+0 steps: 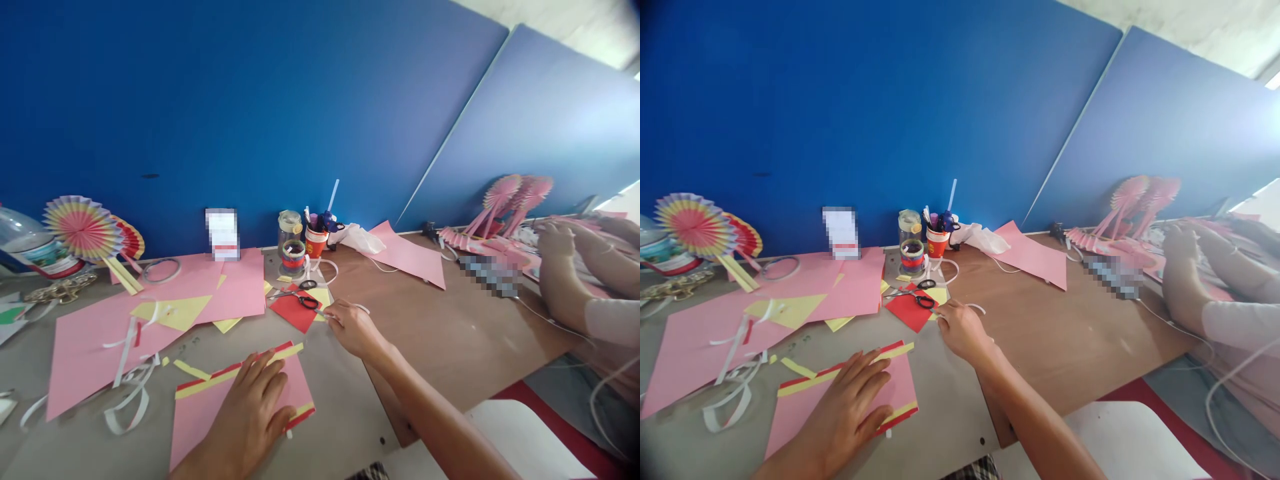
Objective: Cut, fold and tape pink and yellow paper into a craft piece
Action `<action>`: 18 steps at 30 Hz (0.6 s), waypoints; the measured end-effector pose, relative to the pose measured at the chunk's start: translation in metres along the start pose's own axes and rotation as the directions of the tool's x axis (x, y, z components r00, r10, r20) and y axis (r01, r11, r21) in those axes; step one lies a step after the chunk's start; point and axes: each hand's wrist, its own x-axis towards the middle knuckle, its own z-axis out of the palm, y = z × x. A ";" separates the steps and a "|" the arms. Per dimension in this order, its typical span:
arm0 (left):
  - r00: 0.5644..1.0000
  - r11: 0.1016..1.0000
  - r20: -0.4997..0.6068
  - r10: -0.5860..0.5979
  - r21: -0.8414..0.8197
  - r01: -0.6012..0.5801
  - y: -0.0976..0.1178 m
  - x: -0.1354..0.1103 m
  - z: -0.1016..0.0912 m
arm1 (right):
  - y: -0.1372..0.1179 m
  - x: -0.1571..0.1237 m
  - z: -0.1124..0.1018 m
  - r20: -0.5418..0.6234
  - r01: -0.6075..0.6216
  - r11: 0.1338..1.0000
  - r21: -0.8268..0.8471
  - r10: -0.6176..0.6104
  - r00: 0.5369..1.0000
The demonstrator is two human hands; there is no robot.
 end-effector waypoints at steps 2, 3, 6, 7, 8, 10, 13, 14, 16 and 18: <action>0.999 0.998 -0.011 -0.047 -0.044 0.046 -0.003 0.008 0.001 | -0.005 0.009 0.004 -0.011 0.001 1.000 -0.002 -0.001 1.000; 0.998 0.996 -0.029 -0.064 -0.061 0.062 -0.006 0.011 0.002 | -0.007 0.014 0.007 -0.017 -0.002 1.000 -0.006 0.002 1.000; 0.987 0.991 -0.132 -0.098 -0.100 0.085 -0.018 0.011 0.008 | -0.004 0.032 0.014 -0.038 -0.024 0.999 -0.031 0.023 0.999; 0.980 0.990 -0.168 -0.105 -0.112 0.087 -0.023 0.009 0.010 | 0.001 0.039 0.016 -0.049 -0.036 0.998 -0.044 0.034 0.998; 0.974 0.989 -0.197 -0.110 -0.123 0.087 -0.027 0.006 0.012 | 0.007 0.046 0.017 -0.064 -0.050 0.997 -0.058 0.046 0.997; 0.964 0.985 -0.233 -0.125 -0.145 0.092 -0.034 0.000 0.015 | 0.021 0.060 0.018 -0.096 -0.074 0.994 -0.085 0.065 0.993; 0.959 0.978 -0.236 -0.157 -0.171 0.118 -0.039 -0.005 0.017 | 0.040 0.079 0.016 -0.116 -0.084 0.990 -0.117 0.070 0.991; 0.957 0.977 -0.240 -0.165 -0.176 0.125 -0.039 -0.005 0.017 | 0.044 0.084 0.014 -0.115 -0.078 0.989 -0.122 0.064 0.991; 0.953 0.975 -0.250 -0.173 -0.182 0.129 -0.039 -0.004 0.016 | 0.044 0.093 0.011 -0.113 -0.056 0.991 -0.122 0.042 0.993; 0.952 0.973 -0.252 -0.174 -0.193 0.127 -0.038 -0.001 0.014 | 0.037 0.102 0.007 -0.117 -0.032 0.994 -0.107 0.020 0.993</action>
